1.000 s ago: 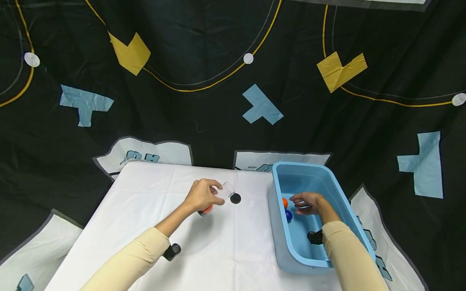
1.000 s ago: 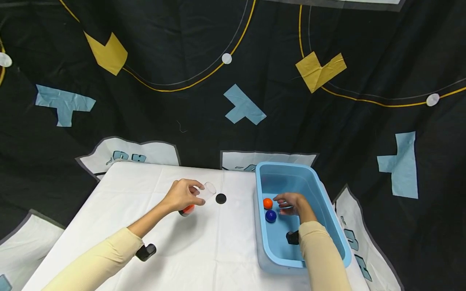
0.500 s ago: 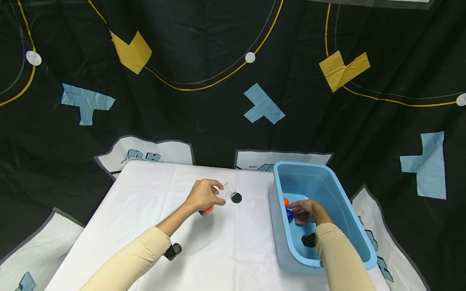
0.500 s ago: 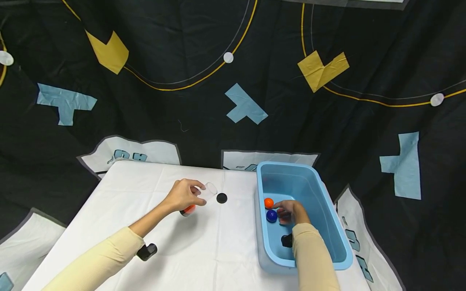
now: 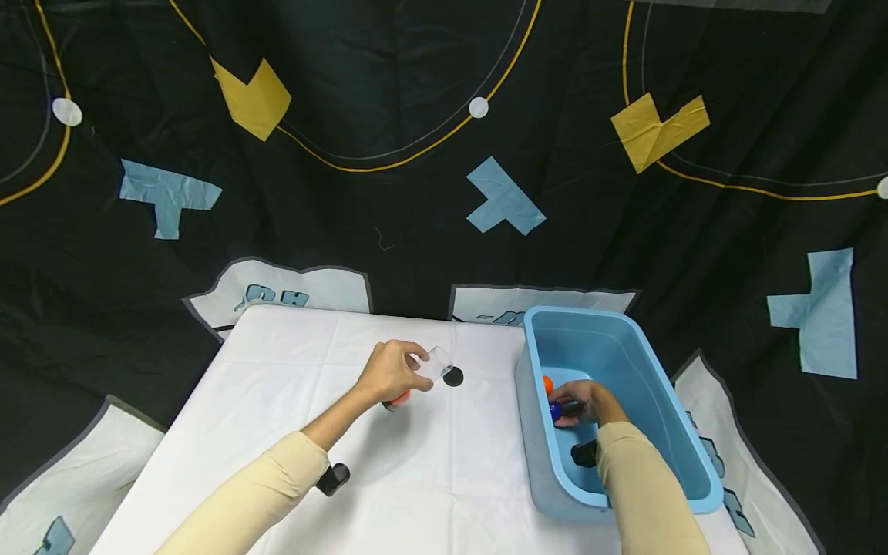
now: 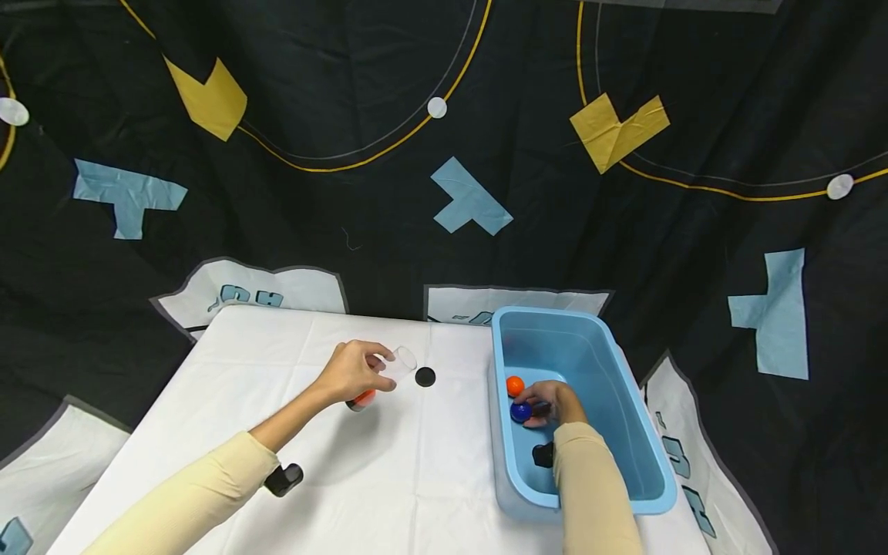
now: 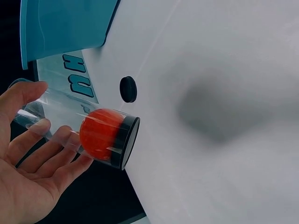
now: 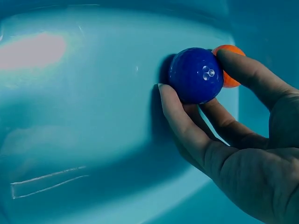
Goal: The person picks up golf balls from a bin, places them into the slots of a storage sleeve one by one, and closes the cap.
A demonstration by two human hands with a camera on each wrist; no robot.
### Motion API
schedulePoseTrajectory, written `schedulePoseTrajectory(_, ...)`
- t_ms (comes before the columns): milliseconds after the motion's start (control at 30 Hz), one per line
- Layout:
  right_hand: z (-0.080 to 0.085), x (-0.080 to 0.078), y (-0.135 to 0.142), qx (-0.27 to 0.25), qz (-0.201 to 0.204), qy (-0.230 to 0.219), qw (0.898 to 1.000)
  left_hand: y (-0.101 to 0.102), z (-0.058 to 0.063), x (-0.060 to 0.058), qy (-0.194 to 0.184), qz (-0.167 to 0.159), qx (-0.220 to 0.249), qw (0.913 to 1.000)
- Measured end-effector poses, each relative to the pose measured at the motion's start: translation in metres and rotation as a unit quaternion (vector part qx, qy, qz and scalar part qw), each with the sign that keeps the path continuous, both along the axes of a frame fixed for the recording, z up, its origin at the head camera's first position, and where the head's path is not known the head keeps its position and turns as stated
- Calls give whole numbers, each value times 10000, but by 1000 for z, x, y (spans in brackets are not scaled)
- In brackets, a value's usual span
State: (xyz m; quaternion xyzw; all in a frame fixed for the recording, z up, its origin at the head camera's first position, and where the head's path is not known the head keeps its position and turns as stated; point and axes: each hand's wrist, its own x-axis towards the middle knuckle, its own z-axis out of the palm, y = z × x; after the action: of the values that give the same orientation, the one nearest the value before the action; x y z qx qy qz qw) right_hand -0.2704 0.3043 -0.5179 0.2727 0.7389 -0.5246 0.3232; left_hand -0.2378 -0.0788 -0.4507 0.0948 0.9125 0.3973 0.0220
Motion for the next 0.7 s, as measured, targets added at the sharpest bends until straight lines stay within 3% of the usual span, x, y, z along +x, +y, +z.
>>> schedulePoseTrajectory(200, 4, 0, 5, -279, 69, -107, 9995, -1, -1, 0, 31, -36, -8, 10000)
schedulePoseTrajectory(367, 17, 3, 13, -300, 168, -6, 9994, 1, -2, 0, 19, -24, 33, 10000)
schedulePoseTrajectory(500, 38, 2, 16, -155, 318, 179, 9992, 1, -2, 0, 9, -40, 5, 10000)
schedulePoseTrajectory(700, 88, -9, 14, -13, 938, 709, 9931, 2, -1, -2, 84, -89, -20, 9999)
